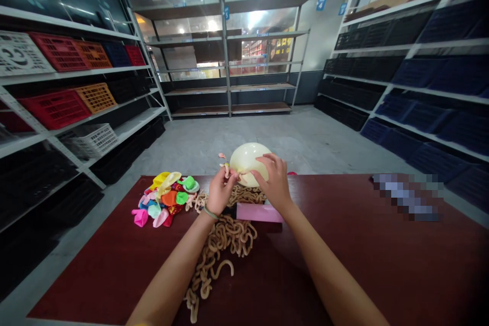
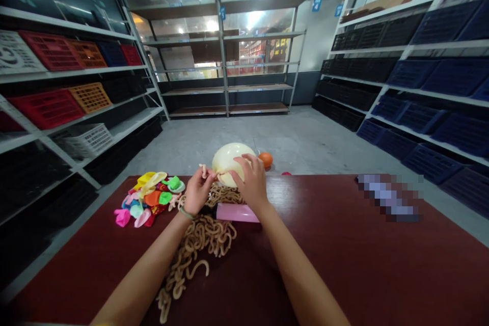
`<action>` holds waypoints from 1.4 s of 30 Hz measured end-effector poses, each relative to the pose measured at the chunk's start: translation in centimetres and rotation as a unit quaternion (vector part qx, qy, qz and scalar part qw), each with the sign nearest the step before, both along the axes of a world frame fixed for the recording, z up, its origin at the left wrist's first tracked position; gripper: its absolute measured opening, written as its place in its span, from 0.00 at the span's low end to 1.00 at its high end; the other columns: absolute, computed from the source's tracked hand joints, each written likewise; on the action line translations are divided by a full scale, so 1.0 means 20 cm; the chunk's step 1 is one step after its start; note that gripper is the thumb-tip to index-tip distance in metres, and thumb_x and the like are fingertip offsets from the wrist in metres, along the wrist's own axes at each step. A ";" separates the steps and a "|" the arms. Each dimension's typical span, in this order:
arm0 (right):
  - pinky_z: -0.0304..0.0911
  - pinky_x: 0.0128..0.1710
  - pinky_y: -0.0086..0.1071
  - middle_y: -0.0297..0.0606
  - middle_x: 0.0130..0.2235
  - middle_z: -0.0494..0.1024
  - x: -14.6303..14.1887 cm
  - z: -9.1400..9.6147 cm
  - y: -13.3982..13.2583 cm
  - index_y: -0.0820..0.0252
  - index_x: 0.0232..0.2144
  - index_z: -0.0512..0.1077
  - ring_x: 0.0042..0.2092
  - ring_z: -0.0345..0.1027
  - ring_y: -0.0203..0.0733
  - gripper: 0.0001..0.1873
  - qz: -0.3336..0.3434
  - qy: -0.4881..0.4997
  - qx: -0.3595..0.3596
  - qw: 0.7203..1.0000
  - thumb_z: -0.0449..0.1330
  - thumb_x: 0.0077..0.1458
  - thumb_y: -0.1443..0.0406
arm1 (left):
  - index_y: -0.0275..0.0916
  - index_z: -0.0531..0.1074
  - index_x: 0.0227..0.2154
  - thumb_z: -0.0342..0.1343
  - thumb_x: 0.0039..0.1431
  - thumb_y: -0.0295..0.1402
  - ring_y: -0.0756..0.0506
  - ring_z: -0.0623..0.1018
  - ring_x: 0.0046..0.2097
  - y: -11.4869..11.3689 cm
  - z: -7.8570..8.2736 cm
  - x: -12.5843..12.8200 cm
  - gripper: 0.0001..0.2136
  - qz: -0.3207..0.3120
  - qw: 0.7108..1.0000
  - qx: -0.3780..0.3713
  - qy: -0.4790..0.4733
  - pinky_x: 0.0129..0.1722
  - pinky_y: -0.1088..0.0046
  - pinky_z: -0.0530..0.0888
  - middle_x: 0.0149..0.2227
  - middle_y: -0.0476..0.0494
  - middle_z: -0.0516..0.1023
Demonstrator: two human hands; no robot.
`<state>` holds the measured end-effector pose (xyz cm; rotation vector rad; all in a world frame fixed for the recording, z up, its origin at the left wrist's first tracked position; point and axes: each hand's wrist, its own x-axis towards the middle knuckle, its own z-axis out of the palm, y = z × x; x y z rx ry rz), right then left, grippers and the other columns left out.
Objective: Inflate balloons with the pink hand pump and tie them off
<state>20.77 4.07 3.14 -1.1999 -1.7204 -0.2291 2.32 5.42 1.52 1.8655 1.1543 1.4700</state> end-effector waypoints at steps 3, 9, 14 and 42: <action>0.61 0.54 0.47 0.44 0.49 0.66 -0.01 -0.02 0.00 0.53 0.52 0.70 0.51 0.60 0.49 0.18 -0.025 -0.003 -0.010 1.000 0.56 0.61 0.58 | 0.38 0.70 0.33 0.54 0.61 0.40 0.50 0.73 0.32 0.02 -0.02 0.00 0.10 0.010 1.000 0.001 0.005 0.35 0.75 0.69 0.31 0.48 0.75; 0.60 0.55 0.46 0.44 0.50 0.67 -0.01 -0.07 0.04 0.54 0.54 0.68 0.53 0.60 0.48 0.18 0.027 -0.006 -0.049 0.998 0.52 0.62 0.64 | 0.40 0.71 0.47 0.57 0.59 0.38 0.43 0.75 0.51 0.08 -0.08 0.01 0.15 -0.092 0.995 -0.036 -0.026 0.51 0.67 0.70 0.50 0.39 0.76; 0.59 0.56 0.47 0.43 0.51 0.68 0.01 -0.09 0.06 0.53 0.52 0.69 0.54 0.61 0.48 0.17 0.044 0.031 -0.071 0.996 0.52 0.61 0.65 | 0.44 0.63 0.60 0.58 0.58 0.35 0.41 0.67 0.61 0.12 -0.13 -0.01 0.26 -0.133 0.987 -0.089 -0.027 0.59 0.61 0.66 0.61 0.38 0.67; 0.62 0.46 0.39 0.38 0.45 0.75 -0.23 -0.21 -0.16 0.55 0.44 0.72 0.45 0.66 0.44 0.11 0.194 -0.199 -0.175 0.945 0.56 0.60 0.62 | 0.37 0.74 0.47 0.54 0.59 0.31 0.35 0.67 0.55 -0.22 -0.35 -0.71 0.13 0.281 0.923 0.031 0.260 0.57 0.53 0.62 0.50 0.32 0.70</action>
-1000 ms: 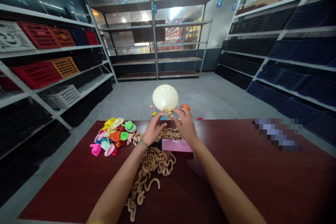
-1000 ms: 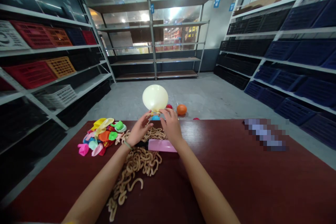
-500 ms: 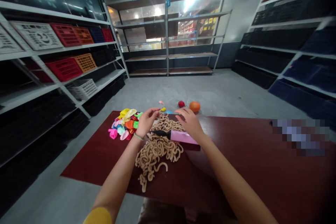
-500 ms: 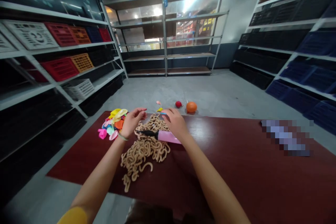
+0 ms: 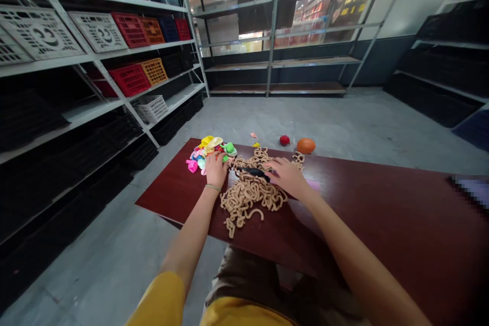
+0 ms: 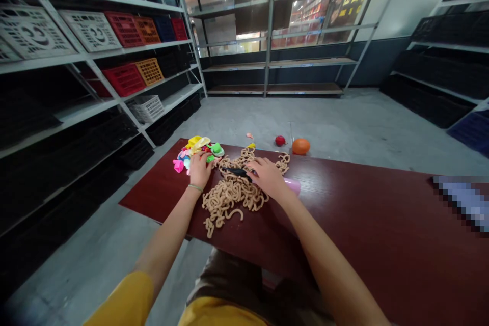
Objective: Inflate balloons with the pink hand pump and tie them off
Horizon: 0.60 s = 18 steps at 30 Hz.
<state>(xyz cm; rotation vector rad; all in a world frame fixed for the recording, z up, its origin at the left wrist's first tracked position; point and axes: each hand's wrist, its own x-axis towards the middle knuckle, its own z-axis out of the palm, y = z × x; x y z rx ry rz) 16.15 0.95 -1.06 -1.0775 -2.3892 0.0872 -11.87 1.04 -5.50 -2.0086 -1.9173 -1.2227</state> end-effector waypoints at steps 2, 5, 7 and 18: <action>0.62 0.47 0.40 0.39 0.46 0.74 0.01 -0.02 0.00 0.55 0.45 0.72 0.46 0.66 0.45 0.12 -0.009 -0.015 -0.010 1.000 0.57 0.60 0.61 | 0.38 0.74 0.47 0.53 0.60 0.32 0.34 0.66 0.55 0.01 -0.03 0.00 0.13 -0.004 1.000 -0.018 0.022 0.56 0.52 0.62 0.51 0.32 0.70; 0.61 0.49 0.41 0.40 0.46 0.74 0.02 -0.04 0.00 0.55 0.46 0.72 0.49 0.66 0.45 0.13 -0.001 -0.029 -0.029 0.999 0.58 0.59 0.59 | 0.40 0.74 0.47 0.53 0.59 0.32 0.32 0.66 0.54 0.02 -0.06 0.01 0.14 -0.003 0.998 -0.052 0.028 0.55 0.49 0.62 0.50 0.33 0.70; 0.62 0.50 0.42 0.40 0.47 0.74 0.03 -0.04 0.01 0.54 0.47 0.72 0.50 0.66 0.46 0.14 0.011 -0.030 -0.042 0.999 0.58 0.59 0.58 | 0.39 0.73 0.49 0.52 0.59 0.30 0.32 0.66 0.54 0.03 -0.08 0.01 0.16 -0.003 0.998 -0.056 0.020 0.54 0.48 0.62 0.50 0.32 0.70; 0.63 0.49 0.42 0.44 0.51 0.73 0.27 -0.06 0.03 0.53 0.56 0.67 0.50 0.67 0.48 0.26 0.035 -0.070 -0.091 0.993 0.58 0.57 0.53 | 0.36 0.74 0.39 0.47 0.58 0.24 0.36 0.73 0.46 0.06 -0.09 -0.05 0.12 -0.022 0.999 -0.029 -0.037 0.50 0.56 0.67 0.40 0.33 0.75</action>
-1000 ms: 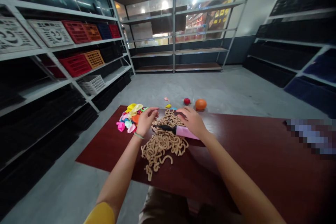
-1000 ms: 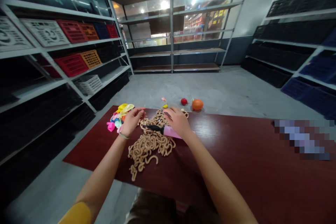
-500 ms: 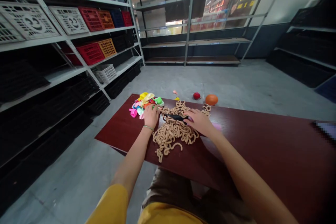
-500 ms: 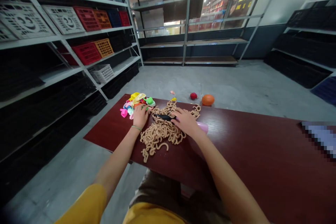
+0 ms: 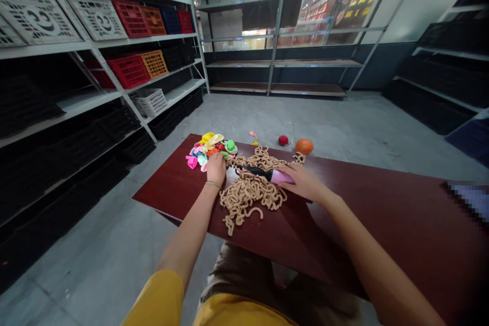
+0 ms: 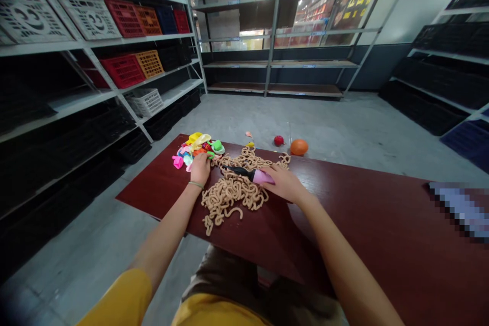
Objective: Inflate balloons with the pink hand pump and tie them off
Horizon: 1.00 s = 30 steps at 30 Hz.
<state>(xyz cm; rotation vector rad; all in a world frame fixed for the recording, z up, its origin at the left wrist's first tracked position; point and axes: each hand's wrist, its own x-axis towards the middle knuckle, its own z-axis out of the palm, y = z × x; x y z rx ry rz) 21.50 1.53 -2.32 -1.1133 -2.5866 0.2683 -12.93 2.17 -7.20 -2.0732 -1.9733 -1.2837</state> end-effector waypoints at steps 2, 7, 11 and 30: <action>0.63 0.50 0.44 0.44 0.51 0.73 0.05 -0.02 -0.02 0.53 0.57 0.66 0.51 0.66 0.50 0.27 -0.006 -0.002 0.015 1.000 0.59 0.56 0.53 | 0.38 0.75 0.39 0.48 0.60 0.28 0.37 0.74 0.46 -0.02 0.03 0.01 0.11 -0.012 0.999 0.022 -0.023 0.51 0.58 0.67 0.40 0.35 0.76; 0.63 0.50 0.44 0.43 0.52 0.73 0.11 -0.05 -0.08 0.52 0.60 0.62 0.52 0.66 0.51 0.32 -0.047 -0.016 0.035 0.998 0.59 0.55 0.53 | 0.39 0.74 0.39 0.52 0.61 0.37 0.40 0.75 0.42 -0.10 0.10 0.09 0.10 -0.016 0.994 0.059 -0.094 0.49 0.62 0.67 0.39 0.39 0.78; 0.64 0.46 0.42 0.42 0.53 0.73 0.12 -0.05 -0.10 0.48 0.62 0.59 0.50 0.68 0.52 0.34 -0.081 -0.041 0.040 0.995 0.59 0.55 0.54 | 0.39 0.72 0.36 0.53 0.60 0.41 0.44 0.74 0.38 -0.12 0.17 0.18 0.10 -0.045 0.980 0.048 -0.186 0.43 0.68 0.69 0.34 0.43 0.76; 0.67 0.40 0.39 0.40 0.52 0.75 0.11 -0.08 -0.11 0.54 0.55 0.63 0.48 0.72 0.50 0.27 -0.151 -0.016 0.098 0.984 0.55 0.53 0.59 | 0.37 0.71 0.36 0.43 0.66 0.40 0.48 0.79 0.39 0.13 0.16 0.37 0.14 -0.098 0.593 -0.069 -0.797 0.45 0.68 0.75 0.34 0.41 0.79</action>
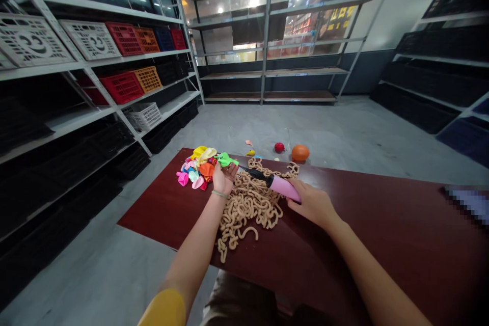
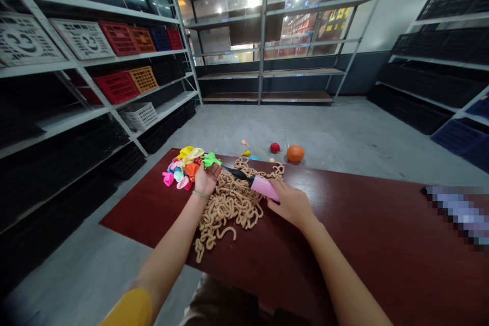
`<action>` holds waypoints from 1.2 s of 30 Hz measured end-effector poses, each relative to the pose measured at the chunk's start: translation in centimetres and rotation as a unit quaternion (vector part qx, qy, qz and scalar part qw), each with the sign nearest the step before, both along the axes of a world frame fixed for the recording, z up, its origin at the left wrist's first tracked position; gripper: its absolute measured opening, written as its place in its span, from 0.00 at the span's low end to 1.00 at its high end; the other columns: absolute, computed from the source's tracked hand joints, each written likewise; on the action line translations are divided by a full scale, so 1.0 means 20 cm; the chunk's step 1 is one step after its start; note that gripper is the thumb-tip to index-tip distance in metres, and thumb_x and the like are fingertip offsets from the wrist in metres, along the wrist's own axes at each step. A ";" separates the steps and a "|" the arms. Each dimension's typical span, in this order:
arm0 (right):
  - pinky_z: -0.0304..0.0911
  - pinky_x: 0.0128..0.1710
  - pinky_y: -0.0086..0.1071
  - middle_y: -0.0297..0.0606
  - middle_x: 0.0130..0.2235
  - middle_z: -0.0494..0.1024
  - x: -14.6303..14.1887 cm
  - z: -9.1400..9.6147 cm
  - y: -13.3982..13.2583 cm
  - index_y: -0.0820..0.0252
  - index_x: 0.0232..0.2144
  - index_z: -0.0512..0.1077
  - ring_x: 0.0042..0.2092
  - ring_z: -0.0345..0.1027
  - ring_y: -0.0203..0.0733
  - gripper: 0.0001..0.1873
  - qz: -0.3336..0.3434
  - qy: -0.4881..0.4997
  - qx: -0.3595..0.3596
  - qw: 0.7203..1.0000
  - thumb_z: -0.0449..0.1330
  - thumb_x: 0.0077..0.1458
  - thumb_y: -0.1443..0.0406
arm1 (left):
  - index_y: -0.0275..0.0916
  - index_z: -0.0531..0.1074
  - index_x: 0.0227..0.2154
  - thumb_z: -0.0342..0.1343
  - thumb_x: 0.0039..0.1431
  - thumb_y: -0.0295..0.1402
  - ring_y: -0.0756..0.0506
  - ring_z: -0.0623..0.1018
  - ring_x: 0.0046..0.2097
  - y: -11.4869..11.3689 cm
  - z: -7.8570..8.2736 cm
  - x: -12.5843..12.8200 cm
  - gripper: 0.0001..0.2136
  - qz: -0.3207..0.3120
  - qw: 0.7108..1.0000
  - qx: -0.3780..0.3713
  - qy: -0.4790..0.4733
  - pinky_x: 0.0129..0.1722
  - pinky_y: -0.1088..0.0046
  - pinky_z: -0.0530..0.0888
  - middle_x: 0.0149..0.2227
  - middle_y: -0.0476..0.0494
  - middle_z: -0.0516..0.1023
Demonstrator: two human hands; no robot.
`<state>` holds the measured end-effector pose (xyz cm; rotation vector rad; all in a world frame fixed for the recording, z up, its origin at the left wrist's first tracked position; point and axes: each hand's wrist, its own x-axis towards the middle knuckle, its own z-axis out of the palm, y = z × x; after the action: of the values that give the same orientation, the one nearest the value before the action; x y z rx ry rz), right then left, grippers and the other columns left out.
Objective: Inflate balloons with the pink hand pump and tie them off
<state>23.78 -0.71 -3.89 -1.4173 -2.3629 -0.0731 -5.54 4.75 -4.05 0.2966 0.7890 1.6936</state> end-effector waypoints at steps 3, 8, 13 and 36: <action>0.67 0.40 0.39 0.41 0.52 0.75 -0.02 0.00 -0.01 0.54 0.56 0.63 0.48 0.72 0.51 0.27 -0.009 -0.004 0.001 1.000 0.55 0.53 0.59 | 0.37 0.71 0.36 0.41 0.68 0.39 0.47 0.80 0.40 -0.01 0.01 0.00 0.16 -0.003 1.000 -0.014 -0.003 0.46 0.66 0.75 0.36 0.41 0.79; 0.67 0.40 0.38 0.42 0.53 0.74 -0.03 0.00 -0.01 0.55 0.56 0.63 0.48 0.72 0.50 0.27 0.001 -0.008 0.006 1.000 0.55 0.54 0.59 | 0.38 0.71 0.38 0.42 0.68 0.41 0.47 0.80 0.40 -0.03 0.04 0.01 0.16 -0.010 1.000 -0.018 -0.007 0.43 0.68 0.76 0.38 0.42 0.78; 0.67 0.39 0.37 0.41 0.53 0.75 -0.02 -0.01 -0.01 0.54 0.57 0.62 0.45 0.73 0.49 0.28 -0.010 -0.018 0.004 1.000 0.55 0.55 0.56 | 0.39 0.69 0.38 0.58 0.58 0.42 0.47 0.79 0.42 -0.05 0.06 0.04 0.12 -0.028 0.999 0.029 0.015 0.46 0.68 0.74 0.39 0.45 0.78; 0.67 0.38 0.36 0.41 0.54 0.74 -0.04 0.02 -0.02 0.55 0.58 0.62 0.47 0.72 0.48 0.29 -0.022 -0.014 0.025 0.999 0.56 0.55 0.58 | 0.48 0.60 0.50 0.65 0.48 0.22 0.49 0.80 0.44 -0.07 0.09 0.11 0.29 -0.003 0.997 0.078 0.026 0.46 0.72 0.74 0.44 0.48 0.77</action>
<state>23.02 -1.20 -3.58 -1.4524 -2.3355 -0.1632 -3.37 3.34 -2.21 0.4526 0.6941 1.7513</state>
